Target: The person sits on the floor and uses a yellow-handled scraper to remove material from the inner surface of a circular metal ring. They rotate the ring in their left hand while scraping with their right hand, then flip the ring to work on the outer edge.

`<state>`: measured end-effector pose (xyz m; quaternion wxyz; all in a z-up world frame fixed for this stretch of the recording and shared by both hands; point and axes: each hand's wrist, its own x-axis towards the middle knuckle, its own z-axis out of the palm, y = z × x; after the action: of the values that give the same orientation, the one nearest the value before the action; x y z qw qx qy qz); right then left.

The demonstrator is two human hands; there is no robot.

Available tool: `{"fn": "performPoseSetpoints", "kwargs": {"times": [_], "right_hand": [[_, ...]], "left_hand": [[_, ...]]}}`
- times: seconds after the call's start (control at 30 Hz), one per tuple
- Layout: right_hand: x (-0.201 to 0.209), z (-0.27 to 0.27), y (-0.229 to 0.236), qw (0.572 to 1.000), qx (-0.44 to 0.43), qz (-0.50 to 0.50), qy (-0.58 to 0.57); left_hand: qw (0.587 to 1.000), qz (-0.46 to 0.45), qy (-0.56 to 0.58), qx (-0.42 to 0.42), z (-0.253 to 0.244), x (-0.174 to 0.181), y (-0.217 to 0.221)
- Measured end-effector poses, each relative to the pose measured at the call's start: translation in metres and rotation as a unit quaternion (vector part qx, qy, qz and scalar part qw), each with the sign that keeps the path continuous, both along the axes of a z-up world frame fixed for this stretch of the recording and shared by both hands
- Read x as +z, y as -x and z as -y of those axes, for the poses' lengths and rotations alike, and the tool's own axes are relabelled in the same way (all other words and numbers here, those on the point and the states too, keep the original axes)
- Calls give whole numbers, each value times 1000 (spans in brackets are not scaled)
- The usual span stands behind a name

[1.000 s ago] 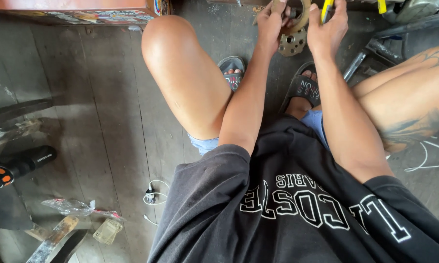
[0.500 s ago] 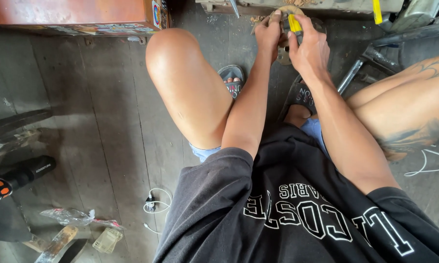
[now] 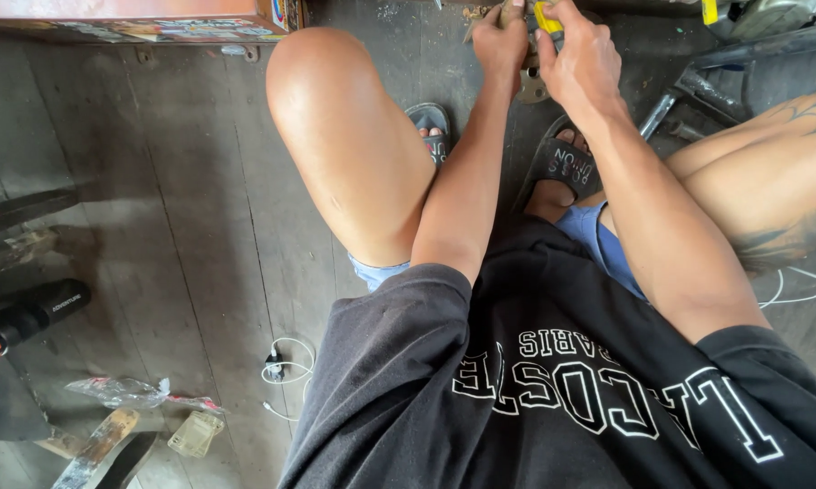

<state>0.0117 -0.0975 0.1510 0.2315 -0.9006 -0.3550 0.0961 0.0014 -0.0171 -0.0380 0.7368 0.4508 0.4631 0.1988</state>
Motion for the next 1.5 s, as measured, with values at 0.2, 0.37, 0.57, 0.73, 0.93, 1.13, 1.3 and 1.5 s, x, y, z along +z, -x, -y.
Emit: {"fn": "performPoseSetpoints", "kwargs": {"times": [0.2,0.37,0.57,0.73,0.93,1.13,1.3,1.5], "right_hand": [[1,-4,5,999,-14,-18,-22],[-6,2,9,1000,-18,-2,-12],[-19,8,1,1000,1,7,0],[-33,9,-13,999,-17,-27,41],[-8,0,3,1000,-1,-9,14],[-12,1,0,999,-33,-17,23],[-12,3,6,1000,-21,-7,13],[-11,3,7,1000,4,21,0]], "left_hand": [[997,-32,-69,-9,12,-22,-3],[998,-44,-46,-14,9,-27,-7],[998,-40,-56,-9,12,-30,-7],[997,-60,-58,-1,13,-36,-12],[992,-112,-60,-20,5,-17,-13],[993,-74,-89,-5,13,-40,-16],[991,-108,-73,-17,8,-14,-12],[995,-76,-59,-9,14,-19,-12]]}}
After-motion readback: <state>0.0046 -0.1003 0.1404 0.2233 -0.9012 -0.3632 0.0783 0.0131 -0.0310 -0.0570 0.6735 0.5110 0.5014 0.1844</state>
